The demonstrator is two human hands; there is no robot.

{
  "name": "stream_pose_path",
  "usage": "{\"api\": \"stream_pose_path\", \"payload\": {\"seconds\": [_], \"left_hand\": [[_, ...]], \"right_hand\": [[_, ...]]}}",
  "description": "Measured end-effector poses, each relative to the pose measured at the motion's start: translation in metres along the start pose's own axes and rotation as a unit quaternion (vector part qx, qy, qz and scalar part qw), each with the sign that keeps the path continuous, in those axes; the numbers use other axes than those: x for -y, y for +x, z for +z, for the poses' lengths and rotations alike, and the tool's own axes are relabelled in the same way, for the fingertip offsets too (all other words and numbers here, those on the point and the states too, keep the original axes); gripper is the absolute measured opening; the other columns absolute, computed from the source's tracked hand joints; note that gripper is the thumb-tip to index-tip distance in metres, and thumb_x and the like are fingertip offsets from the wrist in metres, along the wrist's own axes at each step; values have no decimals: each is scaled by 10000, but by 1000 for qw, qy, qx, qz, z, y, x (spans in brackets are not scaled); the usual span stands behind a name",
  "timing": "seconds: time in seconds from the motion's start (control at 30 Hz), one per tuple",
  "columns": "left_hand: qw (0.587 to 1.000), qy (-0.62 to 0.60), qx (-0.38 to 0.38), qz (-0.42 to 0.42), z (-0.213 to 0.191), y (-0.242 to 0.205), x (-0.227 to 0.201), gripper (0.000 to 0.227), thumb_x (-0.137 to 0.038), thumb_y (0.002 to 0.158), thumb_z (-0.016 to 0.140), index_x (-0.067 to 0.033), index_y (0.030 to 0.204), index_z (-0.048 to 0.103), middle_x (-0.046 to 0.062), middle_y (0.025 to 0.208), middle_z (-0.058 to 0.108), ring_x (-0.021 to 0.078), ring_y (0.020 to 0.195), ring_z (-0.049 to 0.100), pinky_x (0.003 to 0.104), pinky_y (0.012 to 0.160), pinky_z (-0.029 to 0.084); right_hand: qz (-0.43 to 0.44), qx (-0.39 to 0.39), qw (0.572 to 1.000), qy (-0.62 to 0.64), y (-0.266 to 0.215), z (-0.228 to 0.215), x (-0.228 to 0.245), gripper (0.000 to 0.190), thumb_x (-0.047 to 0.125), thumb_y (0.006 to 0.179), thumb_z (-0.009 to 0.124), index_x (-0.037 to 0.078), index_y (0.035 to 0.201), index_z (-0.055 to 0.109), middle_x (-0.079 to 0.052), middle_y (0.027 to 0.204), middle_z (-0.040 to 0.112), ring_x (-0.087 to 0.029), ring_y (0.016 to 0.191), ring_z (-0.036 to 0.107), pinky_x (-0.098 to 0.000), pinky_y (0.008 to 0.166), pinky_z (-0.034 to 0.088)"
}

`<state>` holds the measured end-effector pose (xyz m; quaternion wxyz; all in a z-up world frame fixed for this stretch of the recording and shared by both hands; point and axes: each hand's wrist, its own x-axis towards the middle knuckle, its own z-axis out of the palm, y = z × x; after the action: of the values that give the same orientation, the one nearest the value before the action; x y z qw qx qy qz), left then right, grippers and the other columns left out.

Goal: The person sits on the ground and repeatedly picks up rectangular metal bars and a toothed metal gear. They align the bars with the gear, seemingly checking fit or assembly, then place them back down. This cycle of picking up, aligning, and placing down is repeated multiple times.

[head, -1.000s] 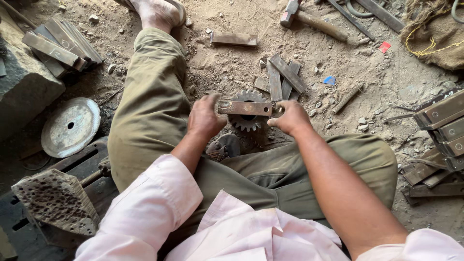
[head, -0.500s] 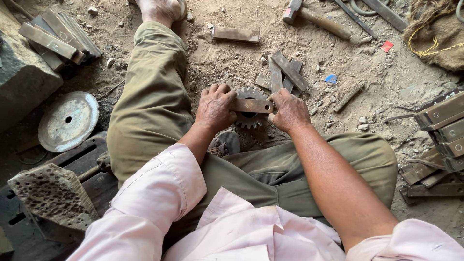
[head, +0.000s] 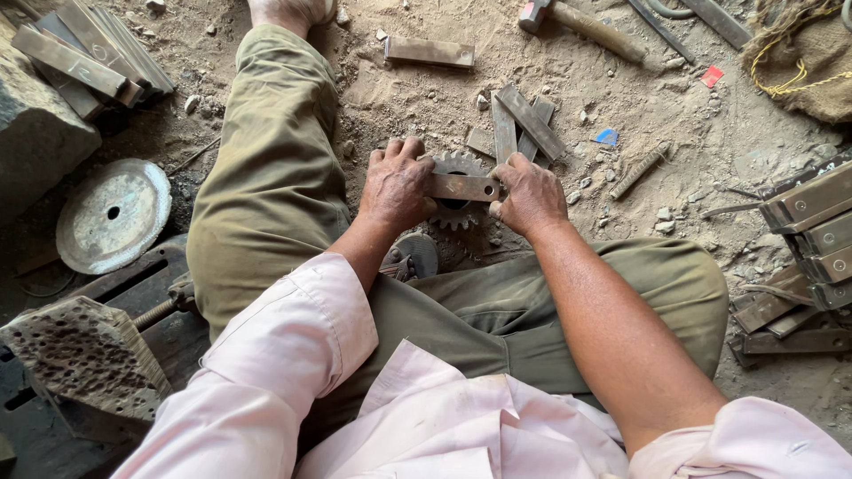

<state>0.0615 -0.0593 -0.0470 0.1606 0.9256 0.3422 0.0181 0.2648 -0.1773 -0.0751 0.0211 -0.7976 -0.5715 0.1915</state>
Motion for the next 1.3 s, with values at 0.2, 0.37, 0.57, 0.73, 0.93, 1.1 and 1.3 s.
{"api": "stream_pose_path", "payload": {"seconds": [0.2, 0.37, 0.57, 0.73, 0.93, 1.1, 1.3], "left_hand": [[1000, -21, -6, -3, -1, 0, 1, 484, -322, 608, 834, -106, 1033, 750, 109, 1235, 572, 315, 1204, 512, 477, 989, 405], [1000, -16, 0, -7, 0, 1, 0, 463, -325, 633, 828, -104, 1033, 756, 101, 1237, 579, 311, 1205, 517, 472, 995, 409], [1000, -24, -9, -11, 2, 1, 1, 477, -357, 645, 835, -114, 1047, 755, 102, 1244, 580, 323, 1225, 515, 490, 1011, 404], [991, -85, -16, -104, 1, -7, -2, 761, -192, 559, 887, -116, 1278, 651, 145, 1355, 524, 325, 1240, 476, 497, 1031, 384], [862, -329, 60, -381, 6, -29, 5, 740, -109, 667, 857, -95, 1358, 592, 135, 1131, 673, 239, 1034, 638, 379, 935, 511], [796, -492, 49, -350, 24, -37, 19, 527, -43, 720, 784, 11, 1238, 704, 78, 902, 712, 164, 776, 620, 335, 714, 522], [761, -511, 51, -397, 25, -35, 25, 491, -4, 698, 757, -29, 1186, 707, 58, 866, 688, 155, 761, 605, 321, 675, 496]], "right_hand": [[11, 2, 1000, 23, 0, -2, 1, 489, 304, 678, 948, 231, 1115, 743, 6, 1109, 651, -207, 1002, 688, -361, 971, 571], [16, 9, 1000, 16, -1, -6, 5, 484, 315, 688, 948, 226, 1116, 740, 2, 1112, 644, -217, 1006, 688, -365, 967, 573], [16, 6, 1000, 7, -3, -12, 9, 474, 294, 703, 939, 223, 1126, 737, 1, 1122, 643, -226, 1027, 686, -372, 972, 568], [114, 29, 991, 59, -6, -6, 7, 576, 253, 726, 935, 171, 1234, 678, -44, 1194, 611, -233, 1011, 651, -392, 912, 558], [249, 125, 875, 396, -9, 8, -12, 648, -29, 719, 847, 114, 1324, 663, -33, 1136, 693, -174, 959, 683, -336, 833, 579], [258, 144, 821, 489, -3, 23, -18, 549, -118, 748, 743, 35, 1273, 697, -51, 1077, 668, -185, 893, 665, -304, 656, 564], [283, 168, 765, 554, 2, 29, -27, 608, -104, 744, 727, 105, 1312, 667, -15, 1130, 653, -143, 895, 672, -279, 687, 590]]}}
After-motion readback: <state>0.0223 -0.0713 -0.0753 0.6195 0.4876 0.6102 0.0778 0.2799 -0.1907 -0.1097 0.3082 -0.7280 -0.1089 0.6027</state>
